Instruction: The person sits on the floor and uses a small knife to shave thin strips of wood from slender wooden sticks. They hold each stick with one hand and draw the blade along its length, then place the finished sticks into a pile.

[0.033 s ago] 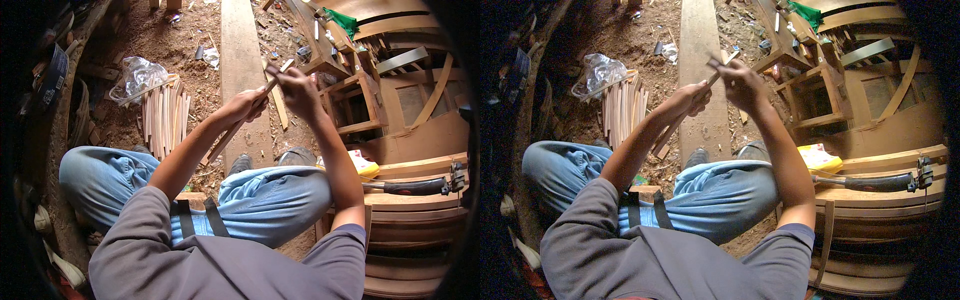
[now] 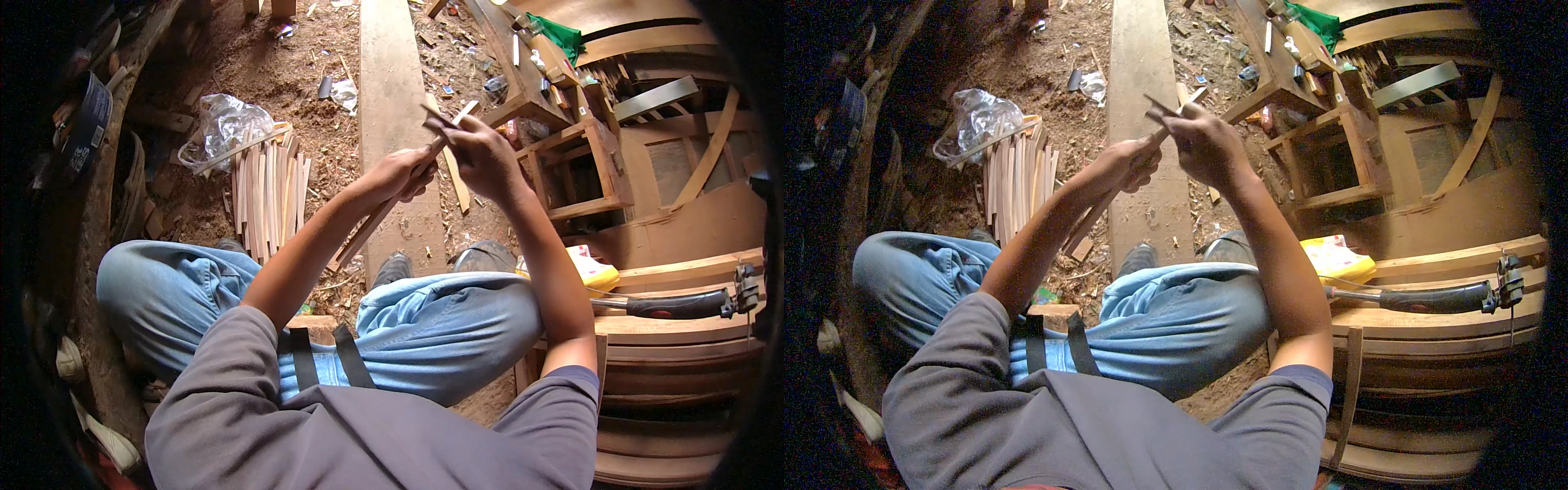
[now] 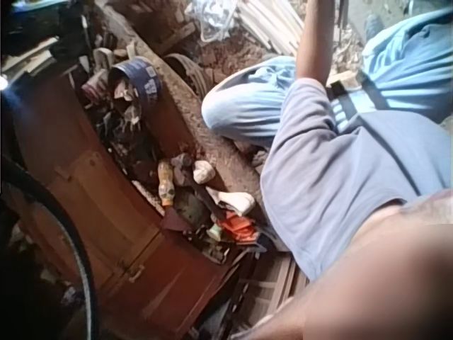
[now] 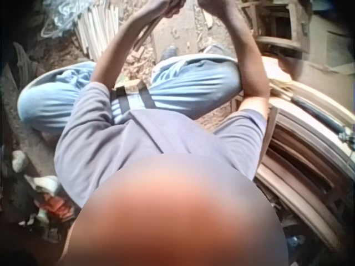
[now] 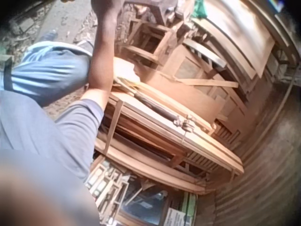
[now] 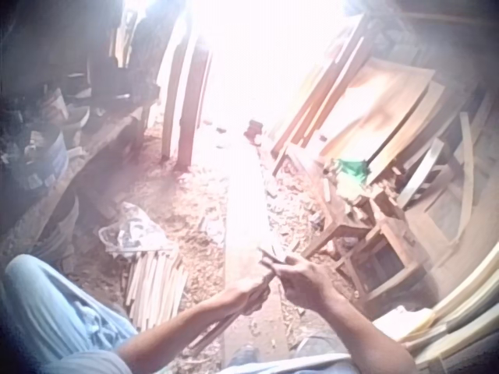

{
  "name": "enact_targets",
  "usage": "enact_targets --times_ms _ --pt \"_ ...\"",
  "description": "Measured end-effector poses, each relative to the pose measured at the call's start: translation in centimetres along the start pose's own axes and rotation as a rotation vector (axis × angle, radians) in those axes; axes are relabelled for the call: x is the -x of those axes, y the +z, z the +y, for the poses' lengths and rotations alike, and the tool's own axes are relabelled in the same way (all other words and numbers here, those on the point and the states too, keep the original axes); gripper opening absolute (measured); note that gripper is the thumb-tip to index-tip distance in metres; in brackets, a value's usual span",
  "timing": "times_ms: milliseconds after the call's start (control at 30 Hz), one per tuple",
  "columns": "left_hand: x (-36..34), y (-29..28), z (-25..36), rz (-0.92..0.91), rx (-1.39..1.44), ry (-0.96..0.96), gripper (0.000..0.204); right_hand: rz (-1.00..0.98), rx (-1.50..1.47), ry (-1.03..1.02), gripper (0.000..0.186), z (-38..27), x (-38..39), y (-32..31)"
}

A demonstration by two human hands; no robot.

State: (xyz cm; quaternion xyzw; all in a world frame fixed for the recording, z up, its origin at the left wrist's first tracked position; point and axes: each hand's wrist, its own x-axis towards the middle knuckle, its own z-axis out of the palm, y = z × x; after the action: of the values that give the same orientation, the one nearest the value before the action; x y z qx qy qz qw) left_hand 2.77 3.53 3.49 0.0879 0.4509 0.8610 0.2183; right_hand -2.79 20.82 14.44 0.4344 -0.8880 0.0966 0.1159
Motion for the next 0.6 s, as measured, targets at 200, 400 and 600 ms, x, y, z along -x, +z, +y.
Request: enact_targets --times_ms 200,400,600 --pt "0.3 -0.5 0.4 -0.165 0.14 -0.056 0.044 0.231 0.197 0.143 0.042 1.3 -0.3 -0.1" --pt "1.1 -0.2 1.3 -0.074 0.066 -0.114 0.047 0.114 0.158 -0.011 0.045 1.5 0.1 0.2" --pt "1.2 -0.2 1.2 -0.092 0.018 -0.12 0.046 -0.055 0.173 0.058 0.043 1.7 0.0 -0.2"
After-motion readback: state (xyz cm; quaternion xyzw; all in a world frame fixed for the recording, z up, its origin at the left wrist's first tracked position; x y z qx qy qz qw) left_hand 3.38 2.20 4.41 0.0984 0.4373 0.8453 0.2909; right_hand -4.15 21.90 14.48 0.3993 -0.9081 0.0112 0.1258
